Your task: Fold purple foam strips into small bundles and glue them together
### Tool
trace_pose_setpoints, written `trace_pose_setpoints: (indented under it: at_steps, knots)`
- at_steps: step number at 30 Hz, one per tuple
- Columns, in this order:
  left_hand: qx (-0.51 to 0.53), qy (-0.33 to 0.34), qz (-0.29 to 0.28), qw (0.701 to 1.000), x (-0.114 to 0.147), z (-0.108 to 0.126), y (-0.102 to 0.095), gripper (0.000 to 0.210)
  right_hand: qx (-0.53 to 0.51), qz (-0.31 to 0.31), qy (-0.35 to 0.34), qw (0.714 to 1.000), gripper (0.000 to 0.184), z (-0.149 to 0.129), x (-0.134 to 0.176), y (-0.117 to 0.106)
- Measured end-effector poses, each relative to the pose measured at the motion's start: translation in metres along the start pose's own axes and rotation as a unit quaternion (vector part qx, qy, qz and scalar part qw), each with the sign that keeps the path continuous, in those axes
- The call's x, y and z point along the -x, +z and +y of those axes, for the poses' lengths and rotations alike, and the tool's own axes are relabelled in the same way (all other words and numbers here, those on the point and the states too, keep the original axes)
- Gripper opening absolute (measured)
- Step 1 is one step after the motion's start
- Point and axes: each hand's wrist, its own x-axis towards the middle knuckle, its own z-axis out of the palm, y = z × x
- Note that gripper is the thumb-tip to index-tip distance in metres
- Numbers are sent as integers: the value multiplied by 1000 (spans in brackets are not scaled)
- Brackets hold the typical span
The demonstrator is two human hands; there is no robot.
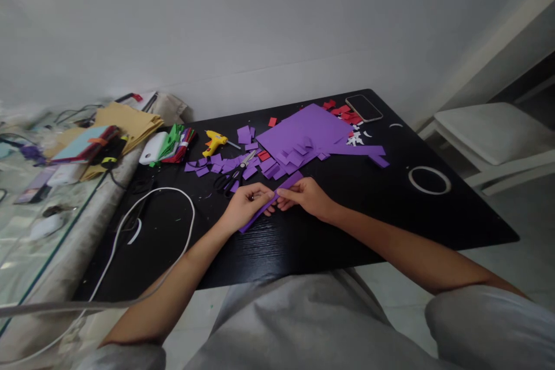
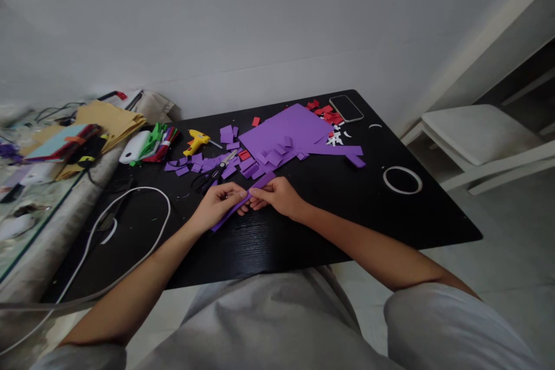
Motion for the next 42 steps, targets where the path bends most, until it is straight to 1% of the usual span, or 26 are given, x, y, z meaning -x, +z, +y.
trace_pose_setpoints:
  at_steps: [14,23,27,30,36,42]
  knots:
    - [16,-23,9,1000,1,1,1,33,3,-11,3,1000,43,0,0,0]
    - [29,-41,4,999,1,4,1,37,-35,18,11,999,39,-2,1,-2]
    - [21,-31,1,999,0,3,2,36,-39,-2,23,999,40,2,1,0]
    - [16,-25,-2,1000,0,3,2,35,-32,-11,20,999,42,4,0,1]
    - [9,-45,-11,999,0,1,-2,36,-21,33,-18,999,38,0,-1,-2]
    - [-1,-43,-11,999,0,3,-4,36,-14,47,-29,998,40,-3,1,-1]
